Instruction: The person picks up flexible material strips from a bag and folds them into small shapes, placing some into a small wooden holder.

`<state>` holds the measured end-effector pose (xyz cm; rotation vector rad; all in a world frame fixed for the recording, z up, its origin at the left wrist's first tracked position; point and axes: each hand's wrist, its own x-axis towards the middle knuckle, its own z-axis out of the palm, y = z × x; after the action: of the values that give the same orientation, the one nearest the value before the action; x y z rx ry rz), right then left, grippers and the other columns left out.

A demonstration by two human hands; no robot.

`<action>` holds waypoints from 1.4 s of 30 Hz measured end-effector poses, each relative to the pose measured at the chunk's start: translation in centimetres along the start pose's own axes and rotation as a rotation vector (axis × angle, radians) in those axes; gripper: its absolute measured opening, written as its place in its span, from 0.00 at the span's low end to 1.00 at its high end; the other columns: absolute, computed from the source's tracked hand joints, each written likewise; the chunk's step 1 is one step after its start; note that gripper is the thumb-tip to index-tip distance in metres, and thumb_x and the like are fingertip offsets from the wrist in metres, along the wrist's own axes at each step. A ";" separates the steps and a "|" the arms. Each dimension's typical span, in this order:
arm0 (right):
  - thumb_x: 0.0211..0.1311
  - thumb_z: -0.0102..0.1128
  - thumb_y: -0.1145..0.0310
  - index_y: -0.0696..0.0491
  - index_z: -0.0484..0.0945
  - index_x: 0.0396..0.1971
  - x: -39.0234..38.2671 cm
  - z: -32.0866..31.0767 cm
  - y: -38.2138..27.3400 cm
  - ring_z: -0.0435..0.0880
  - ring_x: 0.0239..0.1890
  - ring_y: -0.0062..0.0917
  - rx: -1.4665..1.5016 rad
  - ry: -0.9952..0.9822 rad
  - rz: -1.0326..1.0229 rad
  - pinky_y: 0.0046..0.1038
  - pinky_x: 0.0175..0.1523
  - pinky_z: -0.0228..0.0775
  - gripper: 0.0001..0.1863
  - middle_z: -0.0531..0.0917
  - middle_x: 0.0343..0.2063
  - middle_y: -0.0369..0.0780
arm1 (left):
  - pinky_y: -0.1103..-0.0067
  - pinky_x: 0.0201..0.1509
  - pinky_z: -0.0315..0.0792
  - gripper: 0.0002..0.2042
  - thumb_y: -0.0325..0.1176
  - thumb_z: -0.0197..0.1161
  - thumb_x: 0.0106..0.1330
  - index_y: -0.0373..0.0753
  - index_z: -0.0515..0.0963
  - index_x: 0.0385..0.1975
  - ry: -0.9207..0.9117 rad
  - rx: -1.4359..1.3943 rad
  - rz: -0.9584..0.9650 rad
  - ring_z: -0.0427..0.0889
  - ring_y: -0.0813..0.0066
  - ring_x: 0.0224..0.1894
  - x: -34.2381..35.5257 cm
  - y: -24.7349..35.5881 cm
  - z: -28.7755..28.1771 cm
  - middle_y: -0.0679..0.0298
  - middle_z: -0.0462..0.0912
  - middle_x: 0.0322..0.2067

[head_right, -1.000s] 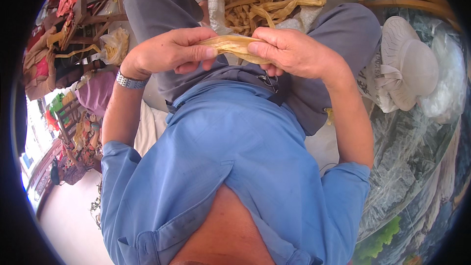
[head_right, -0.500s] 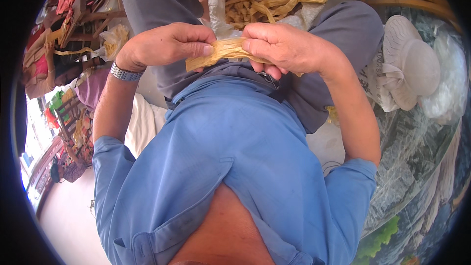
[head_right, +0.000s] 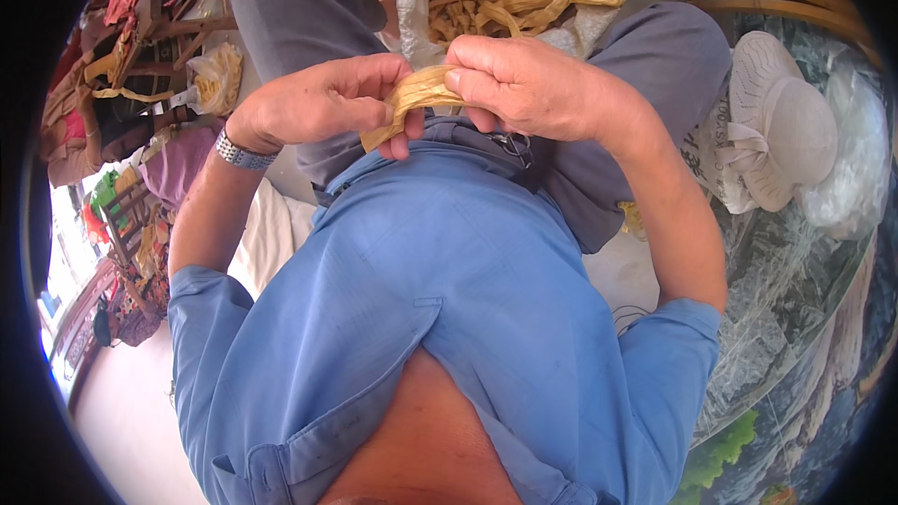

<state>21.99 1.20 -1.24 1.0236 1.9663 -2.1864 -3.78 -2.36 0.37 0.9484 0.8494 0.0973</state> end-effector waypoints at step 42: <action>0.73 0.56 0.61 0.53 0.70 0.33 0.1 3.8 3.5 0.81 0.23 0.44 -0.597 0.422 -0.402 0.40 0.27 0.72 0.11 0.79 0.19 0.45 | 0.83 0.37 0.66 0.14 0.36 0.50 0.79 0.35 0.76 0.55 0.315 0.509 0.202 0.68 0.83 0.32 -1.3 -2.3 1.3 0.68 0.73 0.30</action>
<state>21.73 -2.89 -4.42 1.1116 2.9707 -1.3818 -4.42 -5.22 -0.15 1.5241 1.0922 0.2146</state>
